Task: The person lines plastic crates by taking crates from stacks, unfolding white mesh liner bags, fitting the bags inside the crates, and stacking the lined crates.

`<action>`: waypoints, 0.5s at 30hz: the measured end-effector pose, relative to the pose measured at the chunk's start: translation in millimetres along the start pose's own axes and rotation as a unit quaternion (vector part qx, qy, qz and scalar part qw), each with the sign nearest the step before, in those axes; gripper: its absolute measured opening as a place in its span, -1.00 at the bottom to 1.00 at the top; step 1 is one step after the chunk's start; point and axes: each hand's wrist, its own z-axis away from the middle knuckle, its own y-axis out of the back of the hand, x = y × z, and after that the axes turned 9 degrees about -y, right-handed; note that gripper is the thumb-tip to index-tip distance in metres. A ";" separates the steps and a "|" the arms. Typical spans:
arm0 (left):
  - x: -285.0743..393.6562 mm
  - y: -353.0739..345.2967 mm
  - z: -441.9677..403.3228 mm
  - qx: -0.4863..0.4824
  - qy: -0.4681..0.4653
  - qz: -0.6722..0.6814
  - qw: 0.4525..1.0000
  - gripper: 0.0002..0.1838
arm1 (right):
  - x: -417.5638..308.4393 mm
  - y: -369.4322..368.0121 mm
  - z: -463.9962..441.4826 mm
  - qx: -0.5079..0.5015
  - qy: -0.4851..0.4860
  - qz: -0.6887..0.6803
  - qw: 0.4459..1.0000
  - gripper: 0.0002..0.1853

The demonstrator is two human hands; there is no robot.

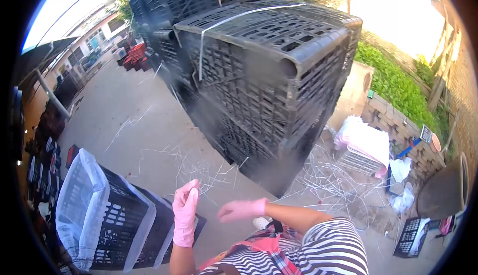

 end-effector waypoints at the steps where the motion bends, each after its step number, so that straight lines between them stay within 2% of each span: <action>1: 9.8 -29.8 -14.3 -0.055 0.024 0.050 0.997 -0.62 | 38.4 13.3 44.3 0.052 -0.022 -0.001 0.998 -0.49; 2: 24.9 -62.4 -27.6 -0.090 0.044 0.100 0.990 -0.45 | 38.3 26.3 106.1 0.131 -0.085 -0.093 0.983 -0.52; 3: 39.8 -92.3 -40.1 -0.129 -0.006 0.051 0.990 -0.35 | 52.4 43.5 155.0 0.249 -0.086 -0.085 0.961 -0.54; 4: 54.7 -120.6 -49.3 -0.166 -0.055 -0.003 0.985 -0.25 | 41.0 57.1 206.0 0.378 -0.098 -0.139 0.910 -0.60; 5: 69.2 -149.4 -55.3 -0.166 -0.085 -0.024 0.982 -0.09 | 54.3 74.2 243.6 0.499 -0.040 -0.209 0.840 -0.67; 6: 79.1 -178.0 -60.8 -0.144 -0.131 -0.051 0.980 -0.08 | 67.0 97.9 270.8 0.600 0.045 -0.249 0.759 -0.69; 7: 85.7 -205.3 -65.3 -0.118 -0.177 -0.078 0.974 -0.06 | 61.6 120.1 300.0 0.681 0.098 -0.226 0.690 -0.69; 9: 89.8 -252.2 -73.8 -0.070 -0.212 -0.128 0.966 -0.05 | 58.6 181.0 343.7 0.753 0.234 -0.165 0.593 -0.68; 10: 79.4 -274.4 -81.9 -0.053 -0.224 -0.074 0.970 -0.06 | 46.4 207.3 358.6 0.764 0.253 -0.122 0.581 -0.67; 11: 78.5 -293.2 -81.4 0.023 -0.244 -0.194 0.950 -0.23 | 28.9 232.2 370.3 0.770 0.272 -0.077 0.572 -0.67; 13: 59.4 -326.9 -85.1 0.160 -0.163 -0.275 0.934 -0.43 | 8.4 294.6 383.1 0.781 0.285 0.061 0.553 -0.63; 14: 44.5 -340.4 -96.0 0.282 -0.262 -0.309 0.870 -0.58 | -8.7 324.1 387.3 0.793 0.286 0.136 0.521 -0.63; 15: 33.1 -343.1 -101.8 0.326 -0.248 -0.328 0.851 -0.58 | -25.6 353.7 387.2 0.795 0.298 0.205 0.487 -0.63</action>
